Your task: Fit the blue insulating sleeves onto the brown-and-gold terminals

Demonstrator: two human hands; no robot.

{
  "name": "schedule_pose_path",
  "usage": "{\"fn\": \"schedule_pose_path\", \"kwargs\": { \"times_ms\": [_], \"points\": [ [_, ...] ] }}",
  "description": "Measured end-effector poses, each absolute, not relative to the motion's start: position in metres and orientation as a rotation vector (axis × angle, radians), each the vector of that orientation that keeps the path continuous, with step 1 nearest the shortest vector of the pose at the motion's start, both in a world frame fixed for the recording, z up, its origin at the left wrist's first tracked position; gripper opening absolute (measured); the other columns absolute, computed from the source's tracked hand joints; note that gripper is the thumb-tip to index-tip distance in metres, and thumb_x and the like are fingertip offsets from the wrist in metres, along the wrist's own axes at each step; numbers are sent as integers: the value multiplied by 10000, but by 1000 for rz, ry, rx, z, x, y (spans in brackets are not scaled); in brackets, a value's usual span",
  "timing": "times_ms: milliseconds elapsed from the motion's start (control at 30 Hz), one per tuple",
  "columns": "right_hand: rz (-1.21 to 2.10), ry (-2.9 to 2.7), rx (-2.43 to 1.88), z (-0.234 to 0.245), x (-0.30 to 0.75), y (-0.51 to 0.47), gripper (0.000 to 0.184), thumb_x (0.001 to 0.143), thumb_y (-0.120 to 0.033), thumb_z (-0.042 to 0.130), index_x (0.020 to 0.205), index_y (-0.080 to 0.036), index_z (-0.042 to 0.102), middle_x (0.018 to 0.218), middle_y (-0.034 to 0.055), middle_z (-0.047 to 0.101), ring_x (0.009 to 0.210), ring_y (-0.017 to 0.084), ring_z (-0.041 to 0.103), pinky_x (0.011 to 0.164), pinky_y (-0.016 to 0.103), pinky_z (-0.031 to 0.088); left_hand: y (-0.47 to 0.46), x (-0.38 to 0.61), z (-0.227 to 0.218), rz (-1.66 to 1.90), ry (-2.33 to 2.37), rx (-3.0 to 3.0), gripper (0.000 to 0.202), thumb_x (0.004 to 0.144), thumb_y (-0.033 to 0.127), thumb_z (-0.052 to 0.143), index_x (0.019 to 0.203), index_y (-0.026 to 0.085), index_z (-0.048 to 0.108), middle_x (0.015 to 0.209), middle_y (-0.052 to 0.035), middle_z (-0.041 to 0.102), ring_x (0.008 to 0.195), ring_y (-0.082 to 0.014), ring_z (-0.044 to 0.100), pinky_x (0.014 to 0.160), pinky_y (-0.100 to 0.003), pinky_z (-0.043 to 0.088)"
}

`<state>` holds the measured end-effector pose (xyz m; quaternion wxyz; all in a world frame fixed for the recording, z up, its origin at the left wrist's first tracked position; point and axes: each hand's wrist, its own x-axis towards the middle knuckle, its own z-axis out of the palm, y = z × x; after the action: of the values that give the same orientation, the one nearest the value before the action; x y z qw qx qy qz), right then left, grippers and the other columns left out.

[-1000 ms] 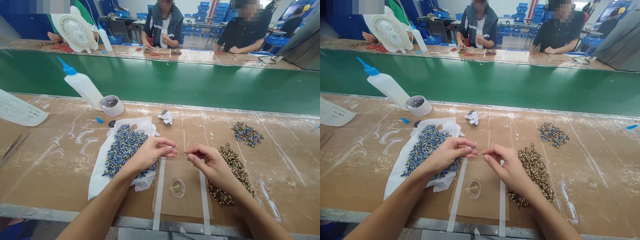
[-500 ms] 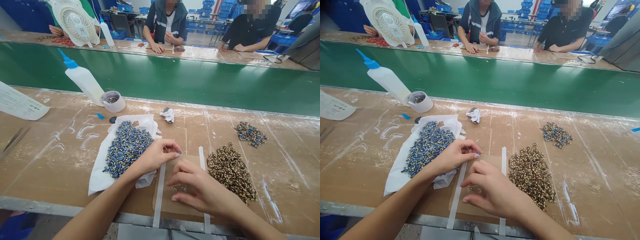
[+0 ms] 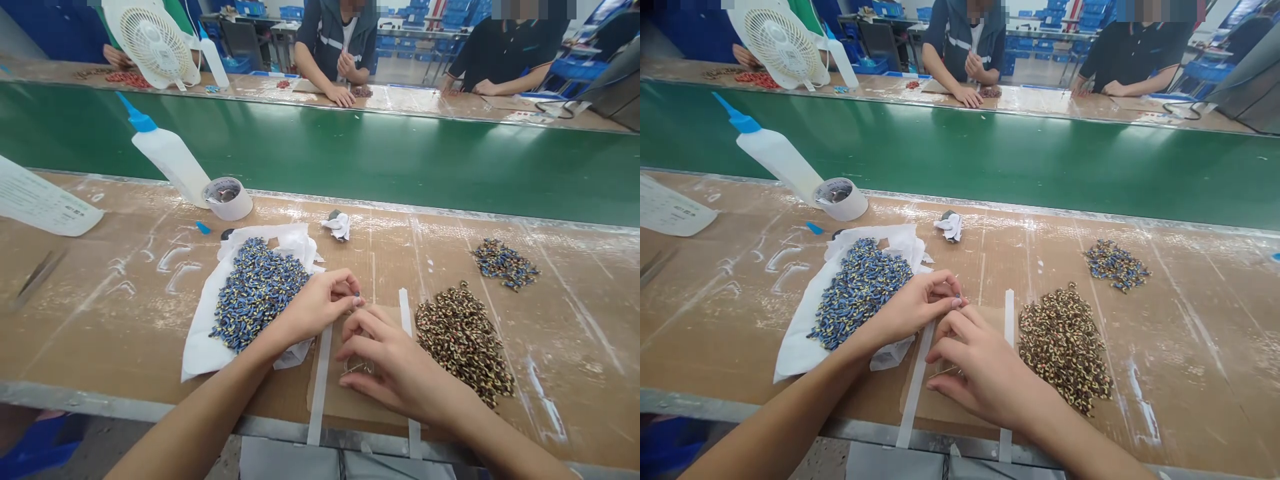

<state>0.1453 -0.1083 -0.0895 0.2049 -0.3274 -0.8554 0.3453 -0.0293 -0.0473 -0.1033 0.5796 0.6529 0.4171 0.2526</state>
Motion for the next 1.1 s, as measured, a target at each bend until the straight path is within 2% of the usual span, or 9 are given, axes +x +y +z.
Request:
{"fn": "schedule_pose_path", "kwargs": {
  "times_ms": [67,200,400,500,800,967,1100],
  "points": [
    [944,-2403,-900,-90,143,-109,55,880,-249,610,914,-225,646,1020,42,577,1029,203,483,923,374,426,-47,-29,-103,597,976,1552,43,830,190,553,853,159,572,807,-35,675,738,-143,629,673,-256,482],
    [934,-2416,-879,-89,147,-107,91,906,-222,555,881,-226,642,983,47,587,1000,212,490,907,385,427,-46,-27,-105,615,974,1577,34,822,193,562,828,161,574,753,-10,636,694,-125,594,662,-250,481],
    [920,-2409,-973,-88,170,-98,101,920,-212,547,890,-217,643,936,44,577,891,185,517,768,320,440,-47,-25,-113,654,953,1485,96,842,224,587,908,156,602,873,-46,679,831,-153,647,785,-291,509],
    [1008,-2394,-968,-89,173,-98,114,922,-201,548,865,-213,646,910,34,574,870,169,528,759,303,443,-49,-24,-115,648,955,1444,137,852,223,579,956,151,630,912,-62,692,868,-163,655,834,-315,513],
    [1313,-2067,-1007,-86,172,-94,91,907,-231,593,834,-200,638,836,9,665,798,140,610,752,284,469,-49,-21,-117,608,982,1521,140,833,215,606,924,127,666,846,-71,701,795,-166,647,764,-307,513],
    [1174,-1688,-1227,-91,185,-88,87,891,-280,620,885,-215,678,854,22,718,777,152,663,698,274,499,-49,-21,-118,590,996,1500,136,826,224,619,905,122,664,810,-68,697,765,-164,646,705,-282,502],
    [1028,-1461,-1293,-98,185,-84,71,865,-276,657,850,-214,686,812,13,729,769,136,674,701,242,520,-47,-22,-118,564,994,1504,119,823,210,617,892,127,667,783,-58,691,745,-154,634,696,-275,492]
  ]
}}
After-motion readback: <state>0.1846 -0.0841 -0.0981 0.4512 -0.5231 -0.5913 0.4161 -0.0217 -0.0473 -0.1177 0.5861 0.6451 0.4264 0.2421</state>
